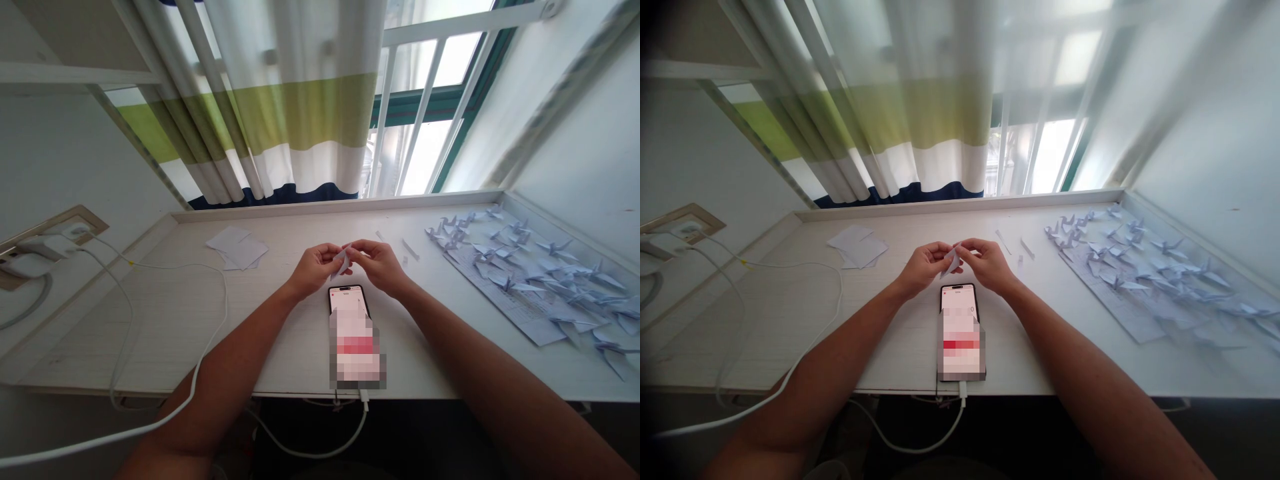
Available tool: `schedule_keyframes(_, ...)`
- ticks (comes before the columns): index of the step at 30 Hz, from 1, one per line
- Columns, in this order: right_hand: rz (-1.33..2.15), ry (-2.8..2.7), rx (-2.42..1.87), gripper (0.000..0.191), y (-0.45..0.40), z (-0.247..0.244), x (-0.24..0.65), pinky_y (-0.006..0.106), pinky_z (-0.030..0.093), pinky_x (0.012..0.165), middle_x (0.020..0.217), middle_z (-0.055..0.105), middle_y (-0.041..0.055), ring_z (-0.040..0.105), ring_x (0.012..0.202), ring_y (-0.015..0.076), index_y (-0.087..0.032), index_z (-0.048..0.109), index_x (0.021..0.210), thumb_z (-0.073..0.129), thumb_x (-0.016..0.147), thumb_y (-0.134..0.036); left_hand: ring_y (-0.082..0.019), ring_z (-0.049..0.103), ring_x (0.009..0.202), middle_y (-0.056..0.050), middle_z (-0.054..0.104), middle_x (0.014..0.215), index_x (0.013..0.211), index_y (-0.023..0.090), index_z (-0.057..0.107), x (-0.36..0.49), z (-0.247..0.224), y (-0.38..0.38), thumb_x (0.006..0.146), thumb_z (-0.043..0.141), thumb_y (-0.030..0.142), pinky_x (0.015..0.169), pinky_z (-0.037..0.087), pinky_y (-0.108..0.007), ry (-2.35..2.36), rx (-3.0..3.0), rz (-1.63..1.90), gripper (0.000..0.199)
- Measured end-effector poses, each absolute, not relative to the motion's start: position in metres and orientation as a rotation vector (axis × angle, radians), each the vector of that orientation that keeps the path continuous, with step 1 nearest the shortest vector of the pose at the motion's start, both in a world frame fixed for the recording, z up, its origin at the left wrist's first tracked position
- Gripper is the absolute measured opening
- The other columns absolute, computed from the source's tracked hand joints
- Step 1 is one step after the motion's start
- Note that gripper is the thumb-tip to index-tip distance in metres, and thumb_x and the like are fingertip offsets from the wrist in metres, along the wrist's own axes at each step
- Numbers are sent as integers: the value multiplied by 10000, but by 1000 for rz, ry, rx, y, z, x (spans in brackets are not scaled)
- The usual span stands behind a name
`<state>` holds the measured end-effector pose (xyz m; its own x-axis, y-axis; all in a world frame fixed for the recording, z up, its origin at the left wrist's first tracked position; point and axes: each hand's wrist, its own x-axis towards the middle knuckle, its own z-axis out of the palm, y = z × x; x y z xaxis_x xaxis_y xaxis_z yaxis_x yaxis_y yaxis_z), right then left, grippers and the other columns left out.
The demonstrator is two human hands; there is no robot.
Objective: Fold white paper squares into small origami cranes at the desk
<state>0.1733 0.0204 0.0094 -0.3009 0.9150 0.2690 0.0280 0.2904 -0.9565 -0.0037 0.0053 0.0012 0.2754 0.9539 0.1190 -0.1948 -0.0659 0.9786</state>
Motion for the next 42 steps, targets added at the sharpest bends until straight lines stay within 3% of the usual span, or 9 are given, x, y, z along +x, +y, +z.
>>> schedule_keyframes(5,1046,-1625,-931,362,23,7,175,337,552,719,814,743,68,669,733,192,-161,757,887,724,820,-516,-219,758,768,-127,773,934,1019,125,617,-5,3,5,822,755,503,746,570,-346,812,1233,1064,447)
schedule_keyframes(16,1066,-1593,-917,366,23,7,174,331,538,678,765,722,65,638,685,179,-151,740,833,725,818,-517,-245,765,753,-116,786,906,998,141,584,-5,0,5,718,868,381,750,566,-383,817,1269,1064,465)
schedule_keyframes(29,1027,-1562,-882,305,18,12,173,316,522,621,733,694,46,621,660,168,-165,716,809,720,834,-469,-260,773,822,-122,786,943,1011,131,623,-7,4,3,739,862,337,872,577,-467,749,1258,1008,417)
schedule_keyframes(34,1015,-1466,-873,352,25,10,176,328,548,668,713,665,33,626,664,165,-181,676,742,658,877,-505,-276,775,841,-143,787,958,1020,125,629,-6,4,1,746,860,315,853,580,-454,770,1240,957,406)
schedule_keyframes(42,1052,-1524,-815,345,25,15,183,348,558,726,817,708,60,662,754,190,-176,749,915,653,888,-507,-262,773,814,-158,785,976,1051,129,608,-8,4,4,738,865,307,818,568,-415,794,1224,988,443)
